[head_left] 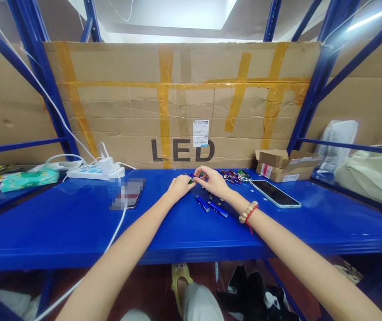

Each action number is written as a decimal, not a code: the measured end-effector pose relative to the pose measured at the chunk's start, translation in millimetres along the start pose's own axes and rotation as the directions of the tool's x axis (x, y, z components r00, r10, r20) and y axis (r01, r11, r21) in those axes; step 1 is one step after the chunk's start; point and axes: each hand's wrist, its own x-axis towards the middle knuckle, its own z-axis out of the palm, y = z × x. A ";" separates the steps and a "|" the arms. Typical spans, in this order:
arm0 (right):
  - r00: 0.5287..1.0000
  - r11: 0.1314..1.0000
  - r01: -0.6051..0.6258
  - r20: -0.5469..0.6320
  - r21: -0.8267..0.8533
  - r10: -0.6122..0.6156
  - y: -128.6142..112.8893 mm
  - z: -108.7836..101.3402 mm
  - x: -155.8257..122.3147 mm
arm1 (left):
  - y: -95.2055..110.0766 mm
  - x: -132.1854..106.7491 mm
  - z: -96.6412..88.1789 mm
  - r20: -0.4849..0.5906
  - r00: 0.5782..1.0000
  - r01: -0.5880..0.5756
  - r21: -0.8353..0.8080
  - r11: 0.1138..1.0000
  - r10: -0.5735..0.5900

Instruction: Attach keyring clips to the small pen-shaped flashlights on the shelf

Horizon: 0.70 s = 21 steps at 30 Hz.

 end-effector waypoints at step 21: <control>0.947 0.881 -0.142 0.199 -0.450 0.254 22.7 -2.2 -3.7 | 2.8 -1.1 -0.5 0.110 0.990 -0.112 0.177 0.978 0.094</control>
